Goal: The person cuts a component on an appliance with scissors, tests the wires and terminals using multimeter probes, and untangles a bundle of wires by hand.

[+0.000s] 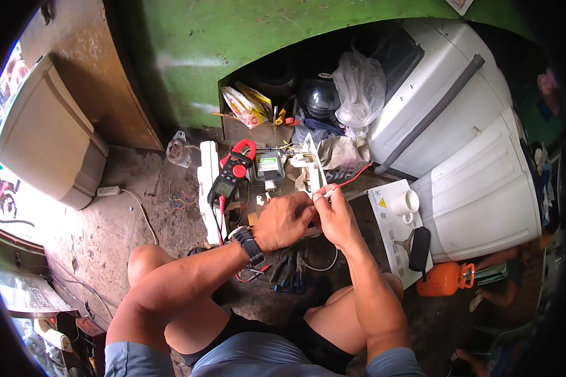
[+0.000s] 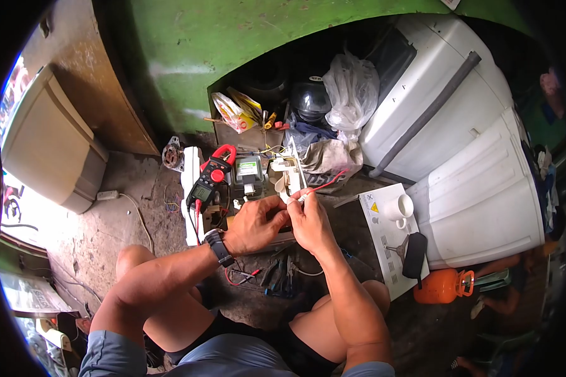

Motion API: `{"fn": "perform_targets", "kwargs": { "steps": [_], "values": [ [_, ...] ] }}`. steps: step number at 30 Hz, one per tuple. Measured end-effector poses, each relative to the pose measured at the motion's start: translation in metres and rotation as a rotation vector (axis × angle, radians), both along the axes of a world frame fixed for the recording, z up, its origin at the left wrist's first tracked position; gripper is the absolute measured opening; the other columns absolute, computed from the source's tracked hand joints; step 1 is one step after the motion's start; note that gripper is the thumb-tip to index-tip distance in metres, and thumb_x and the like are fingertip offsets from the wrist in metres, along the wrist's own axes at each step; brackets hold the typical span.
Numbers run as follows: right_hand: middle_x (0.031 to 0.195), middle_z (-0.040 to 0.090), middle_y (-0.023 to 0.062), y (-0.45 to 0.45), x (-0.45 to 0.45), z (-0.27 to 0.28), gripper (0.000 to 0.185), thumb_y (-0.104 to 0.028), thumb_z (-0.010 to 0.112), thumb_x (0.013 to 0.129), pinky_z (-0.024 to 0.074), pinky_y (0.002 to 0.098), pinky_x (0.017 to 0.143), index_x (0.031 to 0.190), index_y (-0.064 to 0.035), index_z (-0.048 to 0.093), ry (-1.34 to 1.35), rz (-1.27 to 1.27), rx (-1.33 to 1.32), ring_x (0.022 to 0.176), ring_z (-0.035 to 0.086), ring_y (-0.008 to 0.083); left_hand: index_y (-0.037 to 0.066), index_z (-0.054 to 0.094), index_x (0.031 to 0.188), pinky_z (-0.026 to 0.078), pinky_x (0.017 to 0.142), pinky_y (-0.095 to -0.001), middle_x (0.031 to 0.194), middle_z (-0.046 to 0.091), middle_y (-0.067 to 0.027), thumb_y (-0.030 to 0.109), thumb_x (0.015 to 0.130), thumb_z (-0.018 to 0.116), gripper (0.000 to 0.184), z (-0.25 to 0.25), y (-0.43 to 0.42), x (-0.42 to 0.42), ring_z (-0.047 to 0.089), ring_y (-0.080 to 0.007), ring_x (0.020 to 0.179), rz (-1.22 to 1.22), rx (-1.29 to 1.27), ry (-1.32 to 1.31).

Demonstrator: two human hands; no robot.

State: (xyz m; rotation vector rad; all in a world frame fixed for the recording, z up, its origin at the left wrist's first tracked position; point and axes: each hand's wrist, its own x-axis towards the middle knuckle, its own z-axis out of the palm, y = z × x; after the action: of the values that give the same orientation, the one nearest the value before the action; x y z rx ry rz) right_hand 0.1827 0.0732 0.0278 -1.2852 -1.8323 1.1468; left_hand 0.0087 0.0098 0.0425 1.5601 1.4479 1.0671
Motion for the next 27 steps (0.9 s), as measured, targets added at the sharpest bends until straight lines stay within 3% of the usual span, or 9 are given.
{"fn": "perform_targets", "kwargs": {
  "steps": [4,6,10,12,16,18,22,24,27],
  "values": [
    [0.091,0.069,0.0180,0.000,-0.001,0.001,0.021,-0.020,0.060,0.110,0.0553,0.0428,0.073,0.111,0.0009,0.059,0.013,0.016,-0.014,0.078,0.069,0.0267,0.001,0.074,0.112,0.061,0.081,-0.0418,0.095,0.081,-0.0186,0.022,0.105,0.068,0.024,-0.001,0.000,-0.001,0.082,-0.0322,0.090,-0.006,0.039,-0.012],
    [0.092,0.069,0.0179,0.002,-0.001,-0.001,0.021,-0.020,0.059,0.111,0.0554,0.0423,0.073,0.111,0.0008,0.059,0.031,0.018,-0.022,0.079,0.069,0.0260,0.002,0.076,0.112,0.060,0.084,-0.0505,0.099,0.080,-0.0228,0.022,0.103,0.068,0.024,0.000,0.000,0.000,0.078,-0.0435,0.094,0.006,0.009,-0.046],
    [0.093,0.069,0.0157,0.005,0.000,-0.009,0.019,-0.019,0.058,0.111,0.0550,0.0401,0.072,0.113,0.0004,0.059,0.061,0.032,-0.010,0.079,0.067,0.0225,0.002,0.076,0.113,0.060,0.084,-0.0510,0.099,0.080,-0.0227,0.024,0.104,0.068,0.025,-0.006,0.004,-0.002,0.078,-0.0439,0.094,-0.003,0.002,-0.036],
    [0.093,0.068,0.0147,0.005,0.001,-0.010,0.019,-0.019,0.058,0.111,0.0545,0.0386,0.071,0.113,0.0004,0.059,0.083,0.038,-0.041,0.079,0.066,0.0202,0.001,0.073,0.116,0.061,0.081,-0.0399,0.096,0.082,-0.0166,0.024,0.106,0.068,0.025,-0.006,0.004,-0.003,0.081,-0.0284,0.088,-0.026,-0.008,0.018],
    [0.093,0.066,0.0110,0.005,0.001,-0.007,0.019,-0.018,0.058,0.111,0.0527,0.0343,0.069,0.114,0.0004,0.058,0.139,0.069,-0.090,0.080,0.062,0.0138,0.001,0.072,0.116,0.061,0.082,-0.0382,0.096,0.082,-0.0152,0.023,0.107,0.066,0.024,-0.002,0.005,-0.005,0.080,-0.0243,0.087,-0.033,-0.083,0.012],
    [0.094,0.065,0.0101,0.006,0.002,-0.008,0.019,-0.018,0.057,0.112,0.0525,0.0336,0.069,0.115,0.0003,0.058,0.165,0.080,-0.114,0.080,0.062,0.0130,0.002,0.075,0.114,0.059,0.087,-0.0484,0.098,0.080,-0.0232,0.028,0.105,0.068,0.029,-0.008,0.006,-0.006,0.079,-0.0409,0.096,-0.042,-0.089,-0.102],
    [0.096,0.064,0.0079,0.003,0.000,0.008,0.020,-0.019,0.056,0.114,0.0526,0.0329,0.069,0.118,-0.0003,0.057,0.150,0.120,-0.167,0.080,0.061,0.0124,0.001,0.075,0.113,0.059,0.087,-0.0468,0.097,0.080,-0.0225,0.029,0.105,0.068,0.030,-0.015,0.010,-0.008,0.079,-0.0401,0.095,-0.068,-0.108,-0.119],
    [0.095,0.064,0.0078,0.004,0.000,0.009,0.020,-0.020,0.056,0.115,0.0527,0.0326,0.069,0.119,-0.0005,0.056,0.141,0.130,-0.164,0.079,0.061,0.0124,0.000,0.070,0.115,0.058,0.082,-0.0345,0.100,0.080,-0.0096,0.023,0.109,0.065,0.024,-0.014,0.011,-0.009,0.073,-0.0143,0.090,-0.085,-0.131,-0.063],
    [0.095,0.064,0.0072,0.005,0.001,0.007,0.020,-0.020,0.055,0.115,0.0524,0.0322,0.069,0.121,-0.0011,0.055,0.159,0.151,-0.175,0.078,0.060,0.0121,0.000,0.070,0.115,0.058,0.082,-0.0344,0.100,0.080,-0.0094,0.023,0.109,0.065,0.024,-0.011,0.011,-0.010,0.073,-0.0143,0.090,-0.092,-0.167,-0.067]
  ]
}}
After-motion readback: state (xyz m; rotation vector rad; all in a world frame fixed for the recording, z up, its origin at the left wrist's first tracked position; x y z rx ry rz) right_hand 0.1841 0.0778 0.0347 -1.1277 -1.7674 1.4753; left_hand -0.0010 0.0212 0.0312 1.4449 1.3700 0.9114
